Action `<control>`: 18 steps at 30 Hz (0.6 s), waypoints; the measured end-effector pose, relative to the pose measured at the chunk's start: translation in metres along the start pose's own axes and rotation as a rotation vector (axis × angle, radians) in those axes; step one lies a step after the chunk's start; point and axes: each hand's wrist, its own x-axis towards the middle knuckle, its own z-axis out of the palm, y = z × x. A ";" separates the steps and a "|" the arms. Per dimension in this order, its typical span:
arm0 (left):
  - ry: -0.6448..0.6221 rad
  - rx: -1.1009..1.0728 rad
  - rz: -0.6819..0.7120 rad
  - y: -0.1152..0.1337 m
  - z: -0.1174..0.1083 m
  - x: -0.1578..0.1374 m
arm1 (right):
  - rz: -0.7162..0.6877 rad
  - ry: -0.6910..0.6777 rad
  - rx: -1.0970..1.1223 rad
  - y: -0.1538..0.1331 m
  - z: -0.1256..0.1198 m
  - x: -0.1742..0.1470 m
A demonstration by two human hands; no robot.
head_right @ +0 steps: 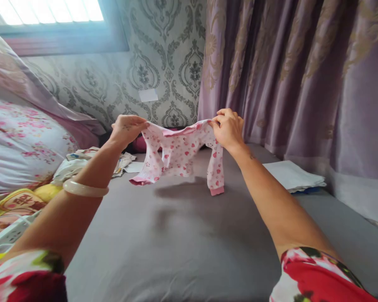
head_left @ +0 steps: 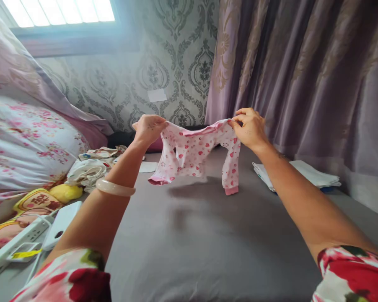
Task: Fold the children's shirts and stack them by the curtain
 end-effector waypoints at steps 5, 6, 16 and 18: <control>0.066 0.036 0.027 0.004 -0.011 -0.008 | 0.087 -0.128 0.210 -0.009 -0.013 -0.002; 0.002 -0.047 0.023 0.007 -0.018 -0.010 | 0.109 -0.216 0.310 -0.009 -0.021 -0.002; -0.326 -0.249 -0.147 0.016 -0.042 -0.013 | 0.249 -0.641 0.625 -0.008 -0.043 0.001; -0.349 -0.302 -0.149 0.015 -0.038 -0.015 | 0.261 -0.703 0.629 -0.012 -0.042 0.001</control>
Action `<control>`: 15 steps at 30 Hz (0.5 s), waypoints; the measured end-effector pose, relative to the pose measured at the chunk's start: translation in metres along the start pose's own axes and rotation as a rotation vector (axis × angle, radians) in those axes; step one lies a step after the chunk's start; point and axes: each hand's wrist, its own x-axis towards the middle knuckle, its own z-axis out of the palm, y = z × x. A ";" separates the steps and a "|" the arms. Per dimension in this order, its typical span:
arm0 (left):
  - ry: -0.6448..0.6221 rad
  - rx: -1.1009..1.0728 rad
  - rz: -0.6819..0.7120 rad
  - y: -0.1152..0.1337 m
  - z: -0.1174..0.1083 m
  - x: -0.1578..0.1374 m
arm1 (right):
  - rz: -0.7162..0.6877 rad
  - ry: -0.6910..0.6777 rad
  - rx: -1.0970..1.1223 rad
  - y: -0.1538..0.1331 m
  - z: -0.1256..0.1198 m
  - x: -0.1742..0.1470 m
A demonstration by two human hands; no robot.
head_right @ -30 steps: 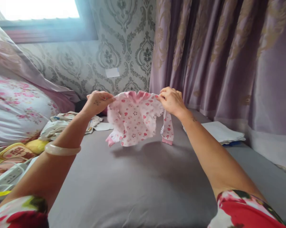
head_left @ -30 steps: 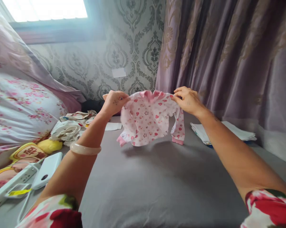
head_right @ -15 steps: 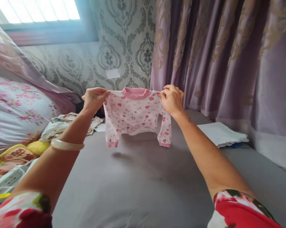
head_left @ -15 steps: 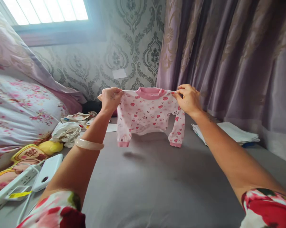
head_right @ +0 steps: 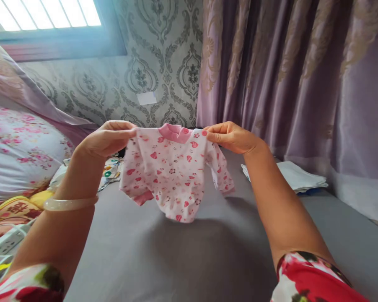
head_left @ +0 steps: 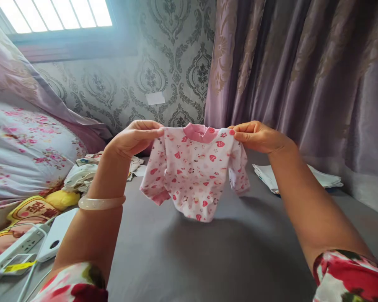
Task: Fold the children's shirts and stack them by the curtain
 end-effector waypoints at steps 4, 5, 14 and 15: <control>0.009 -0.043 -0.099 -0.005 0.000 -0.001 | 0.033 0.068 -0.023 -0.003 0.001 0.002; -0.010 -0.067 -0.104 -0.006 -0.001 -0.001 | 0.038 0.054 -0.015 -0.003 0.001 0.003; 0.034 -0.079 -0.029 -0.007 -0.002 -0.002 | 0.015 -0.051 0.049 0.003 -0.006 -0.001; 0.028 -0.083 -0.012 -0.007 -0.002 -0.003 | 0.012 -0.094 0.081 0.005 -0.006 -0.001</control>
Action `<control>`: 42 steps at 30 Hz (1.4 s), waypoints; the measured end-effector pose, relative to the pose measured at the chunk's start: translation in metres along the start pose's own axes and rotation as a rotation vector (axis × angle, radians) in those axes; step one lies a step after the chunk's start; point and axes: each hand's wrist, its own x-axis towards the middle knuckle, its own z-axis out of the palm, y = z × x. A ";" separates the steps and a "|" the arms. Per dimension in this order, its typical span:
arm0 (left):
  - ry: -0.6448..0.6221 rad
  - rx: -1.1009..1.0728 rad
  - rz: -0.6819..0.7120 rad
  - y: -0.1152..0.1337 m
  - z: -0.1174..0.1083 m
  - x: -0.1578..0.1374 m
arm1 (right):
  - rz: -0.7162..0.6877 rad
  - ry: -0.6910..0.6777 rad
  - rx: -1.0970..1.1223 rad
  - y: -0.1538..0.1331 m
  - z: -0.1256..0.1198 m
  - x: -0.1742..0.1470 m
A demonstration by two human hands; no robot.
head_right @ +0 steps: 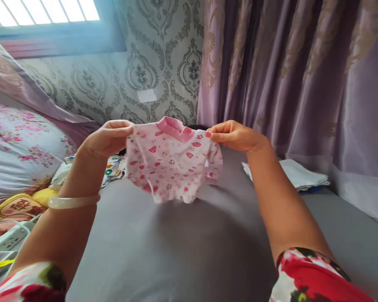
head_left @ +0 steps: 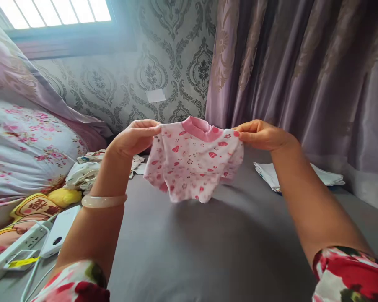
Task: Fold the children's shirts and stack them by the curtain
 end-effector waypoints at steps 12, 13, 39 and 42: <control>0.091 0.026 0.038 -0.005 0.012 0.008 | -0.027 0.313 0.079 0.021 -0.001 0.019; 0.063 -0.013 0.047 -0.003 0.011 0.006 | -0.021 0.261 0.122 0.020 -0.002 0.016; 0.107 -0.149 0.107 -0.033 0.025 0.018 | -0.302 0.566 -0.307 0.050 0.015 0.038; 0.164 -0.103 0.155 -0.039 0.028 0.019 | -0.330 0.690 -0.535 0.048 0.023 0.035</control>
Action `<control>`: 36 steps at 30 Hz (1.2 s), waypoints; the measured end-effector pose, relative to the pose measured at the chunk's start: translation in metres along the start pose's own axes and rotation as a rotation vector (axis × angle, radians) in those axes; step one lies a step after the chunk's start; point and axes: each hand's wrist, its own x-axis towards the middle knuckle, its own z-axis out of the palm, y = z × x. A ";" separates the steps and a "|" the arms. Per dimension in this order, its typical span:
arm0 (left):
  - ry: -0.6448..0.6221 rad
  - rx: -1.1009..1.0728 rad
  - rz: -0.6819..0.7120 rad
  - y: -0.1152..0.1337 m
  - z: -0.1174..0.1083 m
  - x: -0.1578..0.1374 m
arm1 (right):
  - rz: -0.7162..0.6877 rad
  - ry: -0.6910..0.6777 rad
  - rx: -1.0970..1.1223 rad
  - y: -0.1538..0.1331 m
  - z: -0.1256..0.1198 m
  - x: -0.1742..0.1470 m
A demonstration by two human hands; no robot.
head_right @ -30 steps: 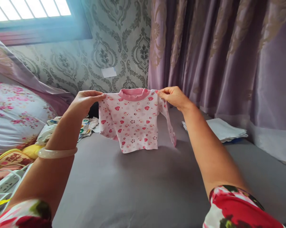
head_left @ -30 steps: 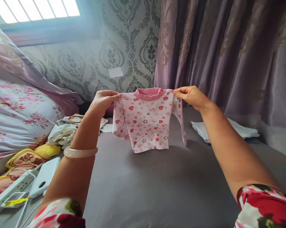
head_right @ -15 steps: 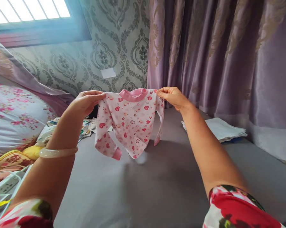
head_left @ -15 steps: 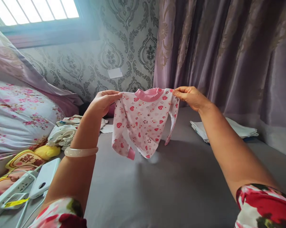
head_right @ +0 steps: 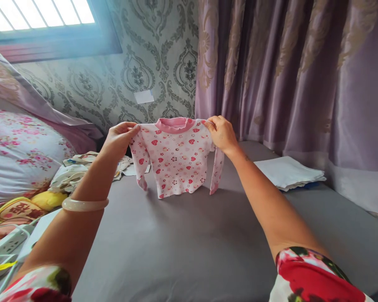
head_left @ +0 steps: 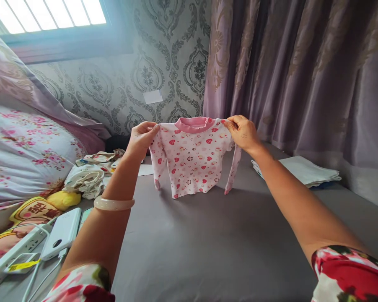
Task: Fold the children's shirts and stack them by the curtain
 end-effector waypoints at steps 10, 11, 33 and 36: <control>0.278 0.621 0.486 0.007 -0.007 -0.029 | -0.089 0.054 -0.267 -0.023 -0.012 -0.022; 0.288 0.642 0.514 0.009 -0.008 -0.035 | -0.101 0.057 -0.270 -0.025 -0.016 -0.023; 0.161 0.805 0.440 0.008 -0.030 -0.067 | -0.062 -0.203 -0.048 -0.040 -0.031 -0.030; 0.069 0.916 0.308 -0.043 -0.017 -0.073 | -0.007 -0.318 -0.134 -0.015 0.004 -0.052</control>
